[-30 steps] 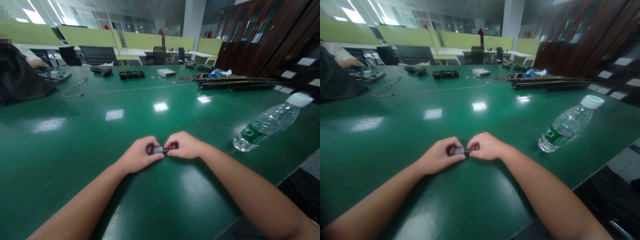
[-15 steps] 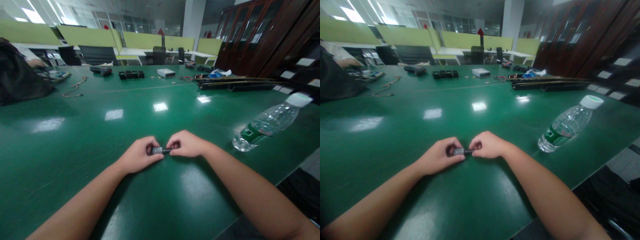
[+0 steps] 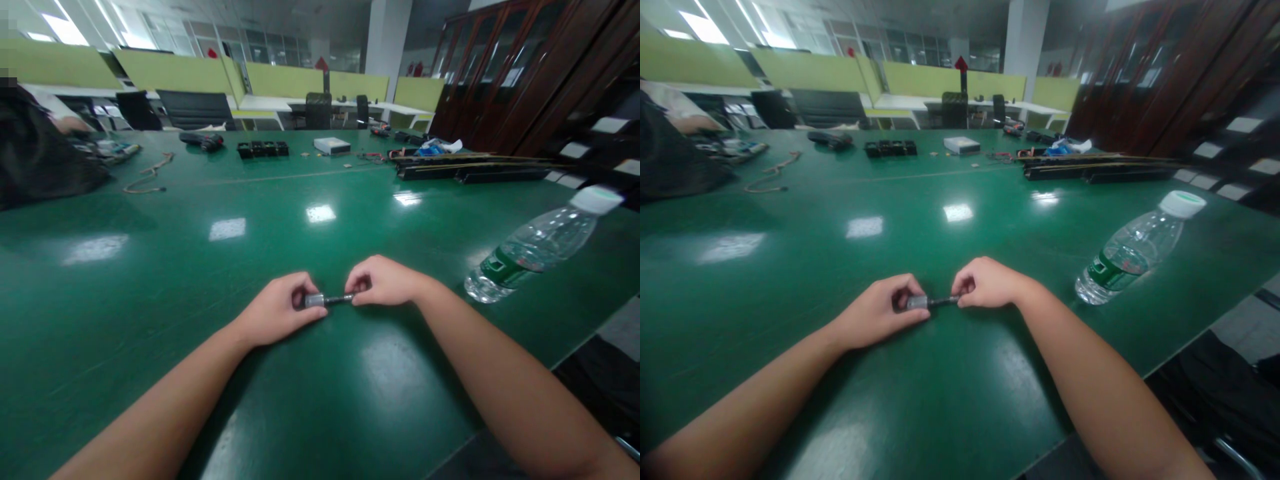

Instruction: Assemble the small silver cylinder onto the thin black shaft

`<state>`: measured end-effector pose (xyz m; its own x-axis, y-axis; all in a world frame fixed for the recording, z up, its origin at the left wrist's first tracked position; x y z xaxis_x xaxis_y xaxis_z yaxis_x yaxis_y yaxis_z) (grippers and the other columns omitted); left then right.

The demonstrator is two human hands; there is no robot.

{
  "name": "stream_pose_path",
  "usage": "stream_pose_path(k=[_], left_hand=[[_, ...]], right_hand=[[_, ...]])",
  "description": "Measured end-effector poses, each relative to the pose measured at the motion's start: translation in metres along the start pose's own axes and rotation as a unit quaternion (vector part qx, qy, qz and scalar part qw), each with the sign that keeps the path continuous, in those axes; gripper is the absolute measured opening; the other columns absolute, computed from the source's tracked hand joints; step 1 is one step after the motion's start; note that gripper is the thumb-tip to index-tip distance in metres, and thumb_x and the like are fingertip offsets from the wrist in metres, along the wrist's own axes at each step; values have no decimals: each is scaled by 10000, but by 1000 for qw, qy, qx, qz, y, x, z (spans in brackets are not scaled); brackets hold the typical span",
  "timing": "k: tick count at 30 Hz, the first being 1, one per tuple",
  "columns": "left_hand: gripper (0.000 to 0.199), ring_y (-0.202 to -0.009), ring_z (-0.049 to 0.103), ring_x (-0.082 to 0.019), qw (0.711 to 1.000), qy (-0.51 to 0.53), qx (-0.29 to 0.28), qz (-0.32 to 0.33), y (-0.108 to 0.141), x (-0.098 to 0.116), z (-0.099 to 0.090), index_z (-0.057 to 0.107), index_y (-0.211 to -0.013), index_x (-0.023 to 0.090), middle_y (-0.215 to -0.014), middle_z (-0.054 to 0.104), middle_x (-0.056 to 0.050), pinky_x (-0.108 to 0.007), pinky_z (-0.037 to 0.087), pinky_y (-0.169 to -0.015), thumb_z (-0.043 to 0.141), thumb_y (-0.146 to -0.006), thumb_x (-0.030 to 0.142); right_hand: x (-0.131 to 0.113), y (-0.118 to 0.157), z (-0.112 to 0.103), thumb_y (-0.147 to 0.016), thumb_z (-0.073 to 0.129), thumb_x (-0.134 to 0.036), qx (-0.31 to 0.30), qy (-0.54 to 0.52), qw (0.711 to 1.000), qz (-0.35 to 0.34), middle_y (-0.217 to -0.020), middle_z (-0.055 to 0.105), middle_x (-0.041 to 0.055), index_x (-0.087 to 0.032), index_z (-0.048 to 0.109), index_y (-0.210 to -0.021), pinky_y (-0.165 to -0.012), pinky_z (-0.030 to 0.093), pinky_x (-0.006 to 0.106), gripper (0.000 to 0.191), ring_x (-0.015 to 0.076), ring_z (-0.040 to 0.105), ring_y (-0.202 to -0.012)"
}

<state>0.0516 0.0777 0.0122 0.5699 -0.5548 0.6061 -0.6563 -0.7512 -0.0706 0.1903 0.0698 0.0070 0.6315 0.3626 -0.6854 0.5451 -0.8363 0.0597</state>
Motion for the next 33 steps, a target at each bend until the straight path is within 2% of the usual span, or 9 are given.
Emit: stream_pose_path(k=[5, 8, 16, 18, 22, 24, 27, 33], left_hand=[[330, -631, 515, -151, 1000, 0, -5, -7, 1, -1, 0, 621, -863, 177, -690, 560, 19, -245, 369, -576, 703, -788, 488], [329, -627, 514, -150, 1000, -1, -4, -8, 2, 0, -1, 620, -855, 176, -689, 557, 18, -246, 370, -577, 706, -785, 486], [338, -628, 517, -148, 1000, -6, -2, -1, 0, 2, -1, 619, -852, 179, -694, 562, 16, -243, 372, -578, 697, -789, 501], [335, -628, 514, -145, 1000, -9, 1, 3, 0, 2, 0, 616, -853, 178, -692, 561, 18, -238, 371, -575, 695, -786, 497], [291, -641, 521, -147, 1000, -20, -2, 20, 0, 5, 2, 632, -885, 184, -711, 578, 15, -231, 365, -569, 703, -774, 443], [296, -659, 531, -151, 999, -24, -2, 27, 0, 6, 3, 640, -900, 186, -739, 597, 8, -233, 373, -577, 713, -763, 439], [313, -660, 528, -152, 999, -21, -3, 29, 0, 7, 2, 653, -924, 188, -742, 593, 5, -238, 382, -585, 698, -780, 463], [242, -654, 522, -146, 1000, 2, -7, 23, -1, 7, 1, 674, -925, 186, -723, 585, 9, -236, 384, -585, 666, -815, 401]], right_hand=[[16, 4, -15, -715, 746, -200, 16, 35, 998, 44, -859, 741, 44, -151, 773, -919, -686, 484, 238, 211, 139, 643, -741], [16, 5, -14, -727, 744, -222, 1, 18, 999, 47, -844, 742, 41, -148, 772, -948, -669, 481, 236, 234, 135, 637, -720], [3, 1, -1, -754, 743, -246, -7, -18, 1000, 7, -845, 726, 43, -143, 772, -962, -671, 468, 234, 234, 130, 613, -723], [-4, -3, 5, -765, 745, -258, 4, -11, 1000, -10, -840, 719, 39, -150, 773, -964, -674, 456, 231, 228, 128, 610, -730], [-25, -10, 13, -807, 714, -231, 66, 3, 996, -52, -861, 709, 41, -147, 763, -980, -687, 436, 222, 198, 118, 604, -746], [-31, -12, 17, -811, 716, -236, 74, 19, 995, -64, -860, 704, 40, -150, 763, -977, -690, 428, 223, 192, 120, 599, -754], [-33, -12, 18, -814, 714, -234, 73, 30, 994, -72, -866, 701, 38, -158, 760, -983, -697, 427, 224, 190, 123, 601, -765], [-33, -9, 14, -797, 720, -214, 67, 27, 994, -76, -858, 690, 42, -140, 756, -982, -701, 438, 224, 203, 124, 607, -762]])
Point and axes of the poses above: each hand's wrist, its own y-axis away from the middle knuckle, its own z-axis out of the palm, x = y × z, the point moved 10 cm from there along -y, towards the middle knuckle
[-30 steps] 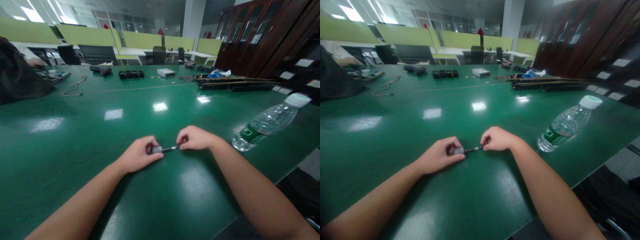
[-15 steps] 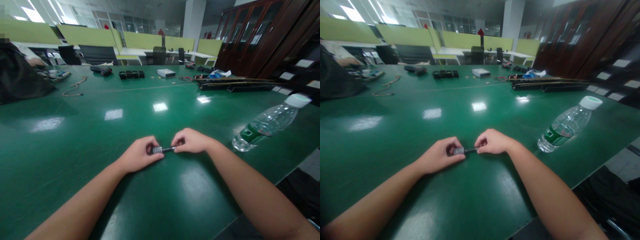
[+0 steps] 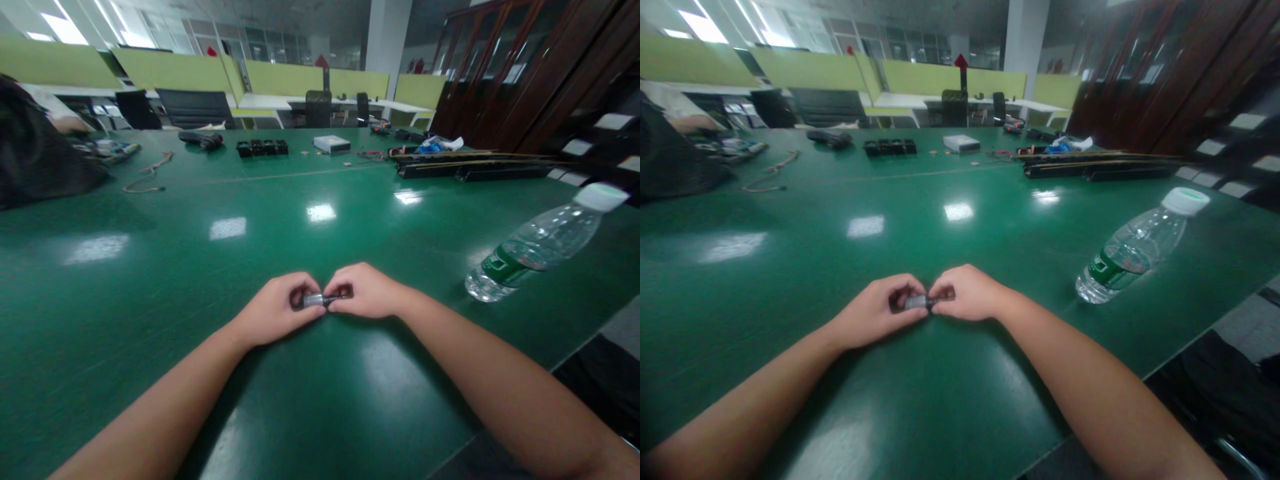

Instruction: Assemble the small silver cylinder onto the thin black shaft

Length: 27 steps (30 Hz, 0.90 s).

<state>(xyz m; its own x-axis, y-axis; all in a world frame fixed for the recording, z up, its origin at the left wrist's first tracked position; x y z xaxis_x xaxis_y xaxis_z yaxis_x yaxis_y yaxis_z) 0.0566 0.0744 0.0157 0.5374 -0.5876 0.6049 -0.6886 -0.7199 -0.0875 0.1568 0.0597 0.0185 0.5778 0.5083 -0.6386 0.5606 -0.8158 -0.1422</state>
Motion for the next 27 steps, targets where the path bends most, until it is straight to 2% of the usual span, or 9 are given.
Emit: stream_pose_path(k=[27], left_hand=[[283, -653, 521, -151, 1000, -2, 4, 4, 0, 0, -1, 651, -863, 176, -729, 583, -2, -250, 393, -602, 672, -812, 454]], right_hand=[[7, 4, -4, -765, 704, -177, -18, -8, 1000, 23, -825, 690, 25, -150, 754, -932, -662, 441, 214, 176, 114, 603, -726]])
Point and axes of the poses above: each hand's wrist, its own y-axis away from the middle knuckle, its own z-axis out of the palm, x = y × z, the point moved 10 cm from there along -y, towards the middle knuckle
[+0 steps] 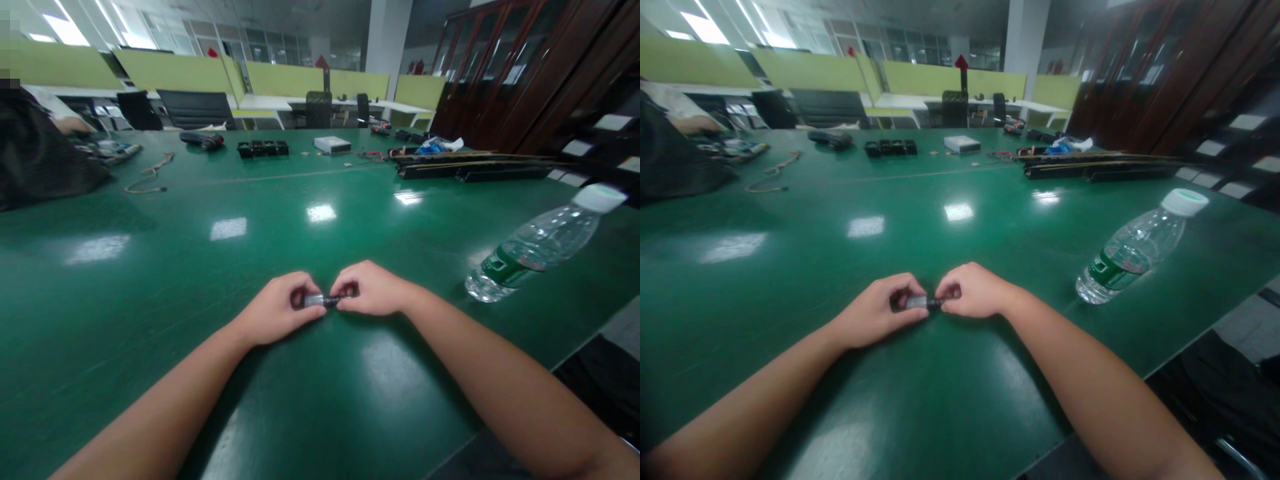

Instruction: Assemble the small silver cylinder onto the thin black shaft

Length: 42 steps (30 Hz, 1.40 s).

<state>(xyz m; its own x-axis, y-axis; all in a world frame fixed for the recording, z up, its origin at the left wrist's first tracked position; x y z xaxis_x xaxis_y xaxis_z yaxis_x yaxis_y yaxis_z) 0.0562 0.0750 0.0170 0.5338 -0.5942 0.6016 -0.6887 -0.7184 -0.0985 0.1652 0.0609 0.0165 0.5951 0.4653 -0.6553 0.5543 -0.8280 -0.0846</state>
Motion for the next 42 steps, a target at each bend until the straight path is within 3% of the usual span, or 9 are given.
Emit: stream_pose_path(k=[15, 23, 37, 42], left_hand=[[262, -657, 527, -154, 1000, 14, -4, -13, 1, -1, -1, 661, -866, 180, -730, 587, 0, -252, 395, -600, 686, -805, 433], [279, -672, 529, -153, 1000, 13, -11, 5, 3, -1, -1, 649, -873, 182, -764, 599, -2, -259, 401, -620, 686, -821, 454], [280, -659, 533, -151, 1000, 15, -8, -1, 1, -1, 0, 659, -876, 181, -738, 587, 6, -255, 396, -606, 691, -815, 451], [264, -657, 522, -149, 1000, 9, 2, 3, 0, -3, 1, 640, -879, 177, -741, 575, 11, -249, 386, -593, 714, -790, 414]], right_hand=[[13, 5, -4, -757, 702, -179, -43, -17, 998, 33, -787, 704, 18, -159, 757, -926, -639, 447, 217, 179, 112, 608, -692], [37, 18, -23, -724, 740, -188, -72, -2, 990, 125, -760, 710, 15, -142, 757, -927, -618, 455, 224, 208, 116, 611, -658], [30, 12, -12, -762, 740, -234, -77, -27, 994, 72, -820, 720, 30, -152, 768, -977, -644, 451, 224, 233, 122, 609, -702], [15, -1, -1, -794, 737, -265, -9, -49, 998, 42, -839, 717, 34, -154, 764, -990, -662, 446, 227, 227, 120, 609, -715]])
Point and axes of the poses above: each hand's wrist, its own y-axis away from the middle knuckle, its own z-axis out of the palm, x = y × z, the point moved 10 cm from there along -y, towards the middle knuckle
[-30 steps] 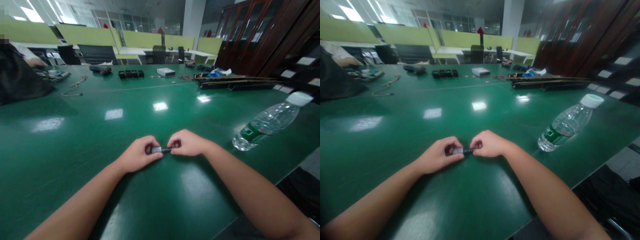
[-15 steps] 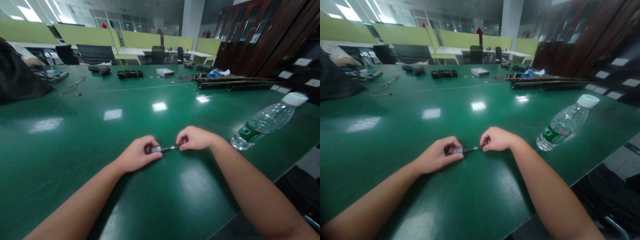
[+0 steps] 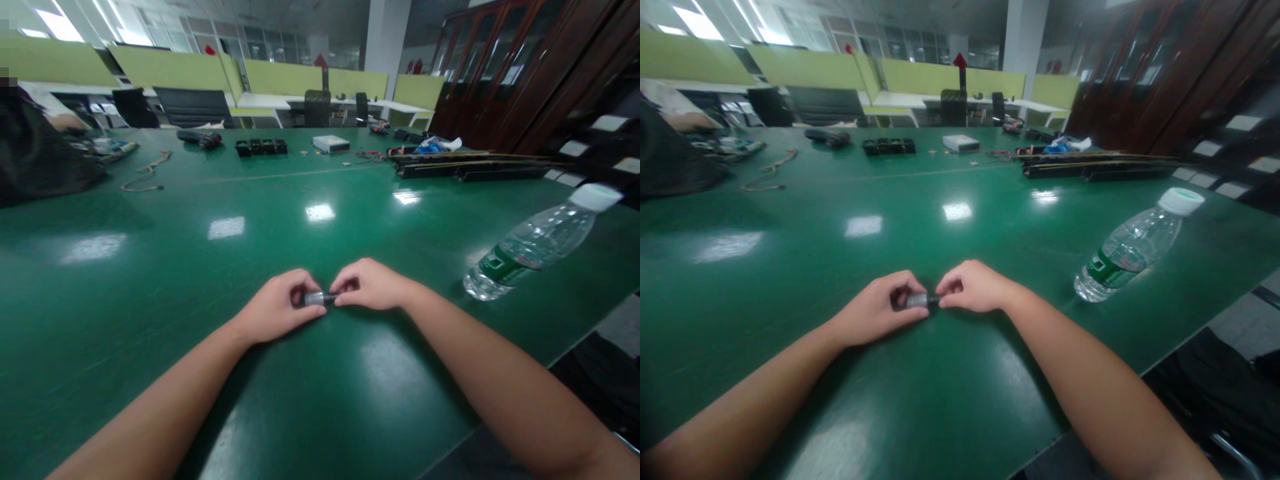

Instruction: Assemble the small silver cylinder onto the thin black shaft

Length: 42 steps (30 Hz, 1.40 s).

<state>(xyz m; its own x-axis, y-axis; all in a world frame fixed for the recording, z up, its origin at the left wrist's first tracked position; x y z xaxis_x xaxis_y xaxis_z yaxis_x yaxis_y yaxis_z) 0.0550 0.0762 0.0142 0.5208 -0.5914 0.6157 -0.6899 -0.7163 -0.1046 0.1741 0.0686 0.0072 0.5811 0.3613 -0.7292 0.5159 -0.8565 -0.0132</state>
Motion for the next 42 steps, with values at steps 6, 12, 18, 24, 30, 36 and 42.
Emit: stream_pose_path(k=[6, 12, 18, 24, 30, 36, 42], left_hand=[[264, -699, 542, -153, 1000, -4, 11, 8, -2, 0, 2, 628, -934, 178, -800, 588, 7, -249, 404, -617, 736, -752, 335], [297, -678, 533, -153, 1000, -6, -2, 7, -1, 3, 2, 655, -978, 186, -779, 594, 3, -250, 398, -605, 678, -819, 436], [278, -658, 530, -147, 1000, 4, -1, -5, -1, 1, 2, 669, -955, 182, -754, 598, 4, -244, 390, -591, 679, -818, 424], [258, -664, 525, -150, 1000, -1, 7, 2, -1, 2, 0, 674, -915, 179, -752, 587, 2, -247, 388, -598, 687, -809, 414], [254, -668, 526, -149, 1000, -4, 7, 8, -1, 3, 0, 661, -896, 180, -754, 589, 3, -249, 388, -605, 686, -812, 419], [274, -671, 525, -150, 1000, -8, 3, 5, -1, 1, 1, 647, -888, 178, -756, 587, 1, -247, 395, -604, 682, -813, 440], [285, -675, 526, -152, 1000, -6, -1, 5, -1, 3, 0, 643, -884, 176, -760, 587, -2, -249, 402, -613, 675, -819, 452]], right_hand=[[-17, -5, 9, -824, 714, -228, 43, 47, 997, -51, -898, 720, 42, -154, 763, -977, -707, 434, 230, 177, 122, 608, -770], [-20, -2, 6, -837, 701, -228, 38, 66, 995, -70, -897, 715, 45, -152, 761, -986, -723, 436, 231, 178, 127, 612, -788], [-23, -1, 7, -807, 715, -216, 39, 75, 993, -77, -883, 705, 37, -150, 756, -986, -709, 434, 228, 195, 124, 608, -776], [-25, -1, 7, -803, 703, -196, 34, 88, 992, -83, -887, 709, 42, -145, 754, -978, -720, 437, 235, 189, 128, 610, -779], [-24, -1, 6, -808, 688, -186, 31, 88, 992, -83, -891, 709, 44, -148, 755, -988, -720, 440, 235, 197, 126, 607, -774], [-22, 0, 5, -795, 694, -184, 20, 79, 994, -72, -881, 706, 43, -145, 752, -982, -704, 444, 228, 200, 125, 608, -762], [-21, 2, 3, -784, 693, -176, 17, 80, 994, -66, -852, 699, 40, -142, 752, -964, -690, 447, 224, 192, 122, 607, -742]])
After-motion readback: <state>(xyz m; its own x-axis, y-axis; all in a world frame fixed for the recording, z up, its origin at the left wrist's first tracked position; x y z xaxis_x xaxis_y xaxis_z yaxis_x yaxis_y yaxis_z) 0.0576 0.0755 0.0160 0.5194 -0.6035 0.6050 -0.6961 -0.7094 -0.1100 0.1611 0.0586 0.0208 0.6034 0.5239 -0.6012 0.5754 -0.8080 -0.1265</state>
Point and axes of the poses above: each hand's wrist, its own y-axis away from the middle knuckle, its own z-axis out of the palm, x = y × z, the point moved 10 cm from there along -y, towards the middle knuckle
